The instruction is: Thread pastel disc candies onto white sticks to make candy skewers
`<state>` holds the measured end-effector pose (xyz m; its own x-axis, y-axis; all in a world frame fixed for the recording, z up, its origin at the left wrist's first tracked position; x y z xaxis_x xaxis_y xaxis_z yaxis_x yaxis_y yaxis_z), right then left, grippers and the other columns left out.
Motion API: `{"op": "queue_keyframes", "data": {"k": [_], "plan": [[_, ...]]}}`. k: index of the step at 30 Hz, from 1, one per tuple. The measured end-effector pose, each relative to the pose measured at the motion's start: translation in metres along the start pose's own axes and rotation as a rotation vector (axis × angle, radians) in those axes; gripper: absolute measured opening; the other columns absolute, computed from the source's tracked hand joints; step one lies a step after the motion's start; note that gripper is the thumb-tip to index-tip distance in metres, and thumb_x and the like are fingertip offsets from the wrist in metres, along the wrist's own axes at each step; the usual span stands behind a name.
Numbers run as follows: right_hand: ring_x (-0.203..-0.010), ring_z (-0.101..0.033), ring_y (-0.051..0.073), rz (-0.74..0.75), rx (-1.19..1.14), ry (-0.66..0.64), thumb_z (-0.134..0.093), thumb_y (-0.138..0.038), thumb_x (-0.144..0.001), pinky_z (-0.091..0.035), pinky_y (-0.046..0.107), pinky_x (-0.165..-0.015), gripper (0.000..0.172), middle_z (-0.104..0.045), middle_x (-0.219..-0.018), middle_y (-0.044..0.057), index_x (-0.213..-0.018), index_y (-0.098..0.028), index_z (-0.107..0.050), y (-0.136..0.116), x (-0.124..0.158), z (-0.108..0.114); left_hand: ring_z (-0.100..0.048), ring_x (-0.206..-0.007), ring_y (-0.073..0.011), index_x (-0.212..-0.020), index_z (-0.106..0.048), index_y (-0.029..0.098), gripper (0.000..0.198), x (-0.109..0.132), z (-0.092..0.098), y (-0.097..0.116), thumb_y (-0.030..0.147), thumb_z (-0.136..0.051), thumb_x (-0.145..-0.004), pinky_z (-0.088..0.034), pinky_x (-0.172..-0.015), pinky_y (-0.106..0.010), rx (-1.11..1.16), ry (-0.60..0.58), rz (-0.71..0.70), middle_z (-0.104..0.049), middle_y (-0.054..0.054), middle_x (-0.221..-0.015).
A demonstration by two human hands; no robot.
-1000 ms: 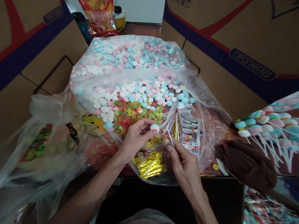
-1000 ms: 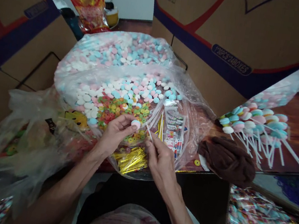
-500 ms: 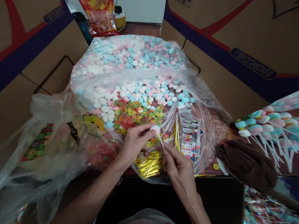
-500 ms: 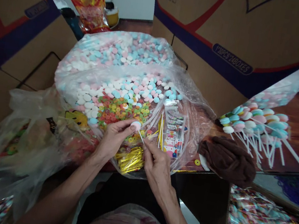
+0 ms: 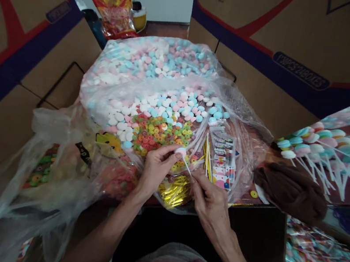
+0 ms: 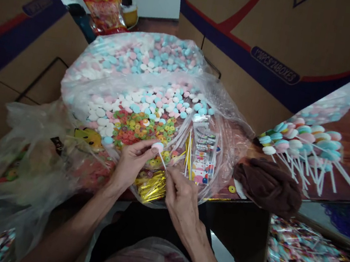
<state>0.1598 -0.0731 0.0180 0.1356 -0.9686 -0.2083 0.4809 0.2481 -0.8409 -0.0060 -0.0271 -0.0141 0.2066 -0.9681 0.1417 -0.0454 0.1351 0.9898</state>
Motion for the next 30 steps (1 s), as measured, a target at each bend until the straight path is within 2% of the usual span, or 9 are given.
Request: {"op": "queue_keyframes", "data": {"k": [3, 6, 9, 12, 14, 17, 21, 26, 30], "plan": [[-0.064, -0.066, 0.013, 0.017, -0.010, -0.006, -0.049, -0.021, -0.096, -0.048, 0.020, -0.064, 0.025, -0.071, -0.074, 0.002, -0.101, -0.016, -0.073, -0.002, 0.000, -0.001, -0.064, -0.071, -0.0121, -0.103, -0.077, 0.018, 0.033, 0.002, 0.000, -0.003, 0.035, -0.075, -0.075, -0.054, -0.064, -0.021, -0.020, -0.015, -0.001, -0.075, -0.003, -0.088], [-0.058, -0.061, 0.012, -0.005, -0.021, -0.009, -0.049, -0.022, -0.096, -0.045, 0.021, -0.060, 0.024, -0.067, -0.069, 0.000, -0.098, -0.016, -0.072, -0.002, -0.002, -0.001, -0.065, -0.075, -0.0133, -0.104, -0.077, 0.019, 0.031, 0.003, -0.001, -0.002, 0.036, -0.073, -0.078, -0.055, -0.065, -0.023, -0.035, -0.046, -0.042, -0.074, -0.004, -0.094], [-0.053, -0.053, 0.011, -0.080, -0.070, -0.052, -0.050, -0.024, -0.095, -0.041, 0.021, -0.055, 0.023, -0.058, -0.060, -0.002, -0.084, -0.017, -0.069, 0.002, -0.004, -0.004, -0.066, -0.084, -0.0144, -0.104, -0.077, 0.020, 0.027, 0.004, -0.003, 0.004, 0.033, -0.071, -0.080, -0.055, -0.073, -0.023, -0.075, -0.085, -0.144, -0.073, -0.005, -0.100], [-0.051, -0.046, 0.010, -0.187, -0.225, -0.138, -0.050, -0.028, -0.095, -0.036, 0.021, -0.050, 0.032, -0.051, -0.054, -0.003, -0.065, -0.019, -0.057, 0.003, -0.004, -0.011, -0.065, -0.086, -0.0137, -0.102, -0.078, 0.020, 0.023, 0.009, -0.002, 0.016, 0.028, -0.070, -0.081, -0.053, -0.076, -0.022, -0.155, -0.091, -0.273, -0.071, -0.004, -0.094], [-0.048, -0.043, 0.010, -0.260, -0.344, -0.156, -0.051, -0.030, -0.094, -0.033, 0.021, -0.047, 0.034, -0.047, -0.051, -0.004, -0.062, -0.020, -0.052, 0.002, -0.004, -0.015, -0.065, -0.084, -0.0130, -0.100, -0.078, 0.021, 0.020, 0.012, -0.002, 0.025, 0.026, -0.069, -0.083, -0.052, -0.075, -0.022, -0.226, -0.079, -0.347, -0.070, -0.003, -0.091], [-0.046, -0.039, 0.009, -0.335, -0.444, -0.132, -0.052, -0.034, -0.093, -0.028, 0.021, -0.044, 0.034, -0.043, -0.049, -0.005, -0.063, -0.020, -0.052, 0.001, -0.001, -0.019, -0.064, -0.083, -0.0128, -0.101, -0.078, 0.022, 0.020, 0.018, -0.002, 0.030, 0.024, -0.066, -0.085, -0.052, -0.075, -0.022, -0.303, -0.060, -0.398, -0.069, -0.003, -0.091], [-0.045, -0.036, 0.008, -0.358, -0.494, -0.078, -0.053, -0.037, -0.092, -0.028, 0.021, -0.044, 0.036, -0.042, -0.049, -0.005, -0.061, -0.019, -0.050, 0.002, 0.002, -0.023, -0.064, -0.082, -0.0131, -0.105, -0.076, 0.023, 0.022, 0.028, -0.007, 0.026, 0.024, -0.063, -0.088, -0.052, -0.074, -0.023, -0.341, -0.056, -0.407, -0.068, -0.003, -0.090], [-0.042, -0.033, 0.007, -0.393, -0.572, -0.011, -0.057, -0.043, -0.089, -0.026, 0.021, -0.041, 0.036, -0.043, -0.049, -0.006, -0.063, -0.020, -0.050, 0.015, -0.001, -0.022, -0.066, -0.089, -0.0147, -0.108, -0.075, 0.020, 0.025, 0.043, -0.027, 0.025, 0.025, -0.055, -0.094, -0.052, -0.079, -0.024, -0.364, -0.188, -0.452, -0.069, -0.006, -0.095], [-0.037, -0.027, 0.005, -0.455, -0.625, 0.016, -0.059, -0.045, -0.088, -0.022, 0.021, -0.038, 0.036, -0.040, -0.047, -0.008, -0.064, -0.020, -0.051, 0.034, -0.002, -0.014, -0.066, -0.098, -0.0172, -0.114, -0.072, 0.021, 0.029, 0.032, -0.043, 0.028, 0.022, -0.050, -0.095, -0.052, -0.088, -0.027, -0.413, -0.353, -0.460, -0.072, -0.008, -0.106]]}}
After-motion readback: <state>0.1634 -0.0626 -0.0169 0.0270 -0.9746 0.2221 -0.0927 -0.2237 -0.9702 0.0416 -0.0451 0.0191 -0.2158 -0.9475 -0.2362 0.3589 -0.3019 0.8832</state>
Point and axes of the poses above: each hand's wrist, its own x-axis away from the middle knuckle, its own z-axis out of the back of the hand, y = z × x, the point moved 7 cm from there along -x, towards the middle knuckle
